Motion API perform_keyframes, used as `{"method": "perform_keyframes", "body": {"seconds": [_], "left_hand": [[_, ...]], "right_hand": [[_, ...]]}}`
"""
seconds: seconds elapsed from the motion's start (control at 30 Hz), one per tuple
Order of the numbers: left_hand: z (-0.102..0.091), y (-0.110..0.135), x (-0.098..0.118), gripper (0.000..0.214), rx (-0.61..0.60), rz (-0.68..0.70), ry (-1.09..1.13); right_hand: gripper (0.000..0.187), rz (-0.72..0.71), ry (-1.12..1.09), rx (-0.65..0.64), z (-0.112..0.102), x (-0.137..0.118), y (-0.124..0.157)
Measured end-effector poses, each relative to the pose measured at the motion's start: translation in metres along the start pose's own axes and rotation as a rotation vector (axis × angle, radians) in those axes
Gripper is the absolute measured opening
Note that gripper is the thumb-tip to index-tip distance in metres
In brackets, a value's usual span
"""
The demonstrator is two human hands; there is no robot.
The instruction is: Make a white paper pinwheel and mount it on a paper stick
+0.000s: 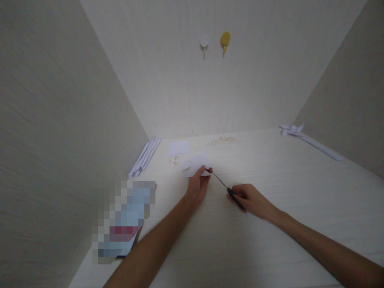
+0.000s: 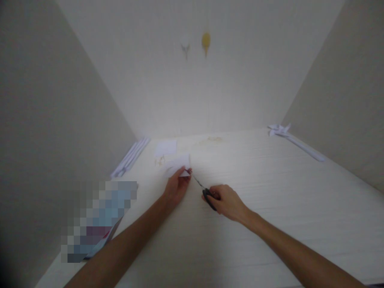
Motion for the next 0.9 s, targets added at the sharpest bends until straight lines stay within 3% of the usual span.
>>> {"method": "perform_keyframes", "body": {"seconds": [0.9], "left_hand": [[-0.0010, -0.0027, -0.0007, 0.010, -0.014, 0.012, 0.011]], "right_hand": [[0.034, -0.027, 0.012, -0.004, -0.0003, -0.0011, -0.0006]]}}
Point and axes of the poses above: each hand's wrist, its own y-axis away from the middle knuckle, its own z-axis out of the palm, x = y × z, the point moved 6 cm from there along -y, towards the middle knuckle, and after that the axes turned 4 degrees about z, right-handed, at the moved point
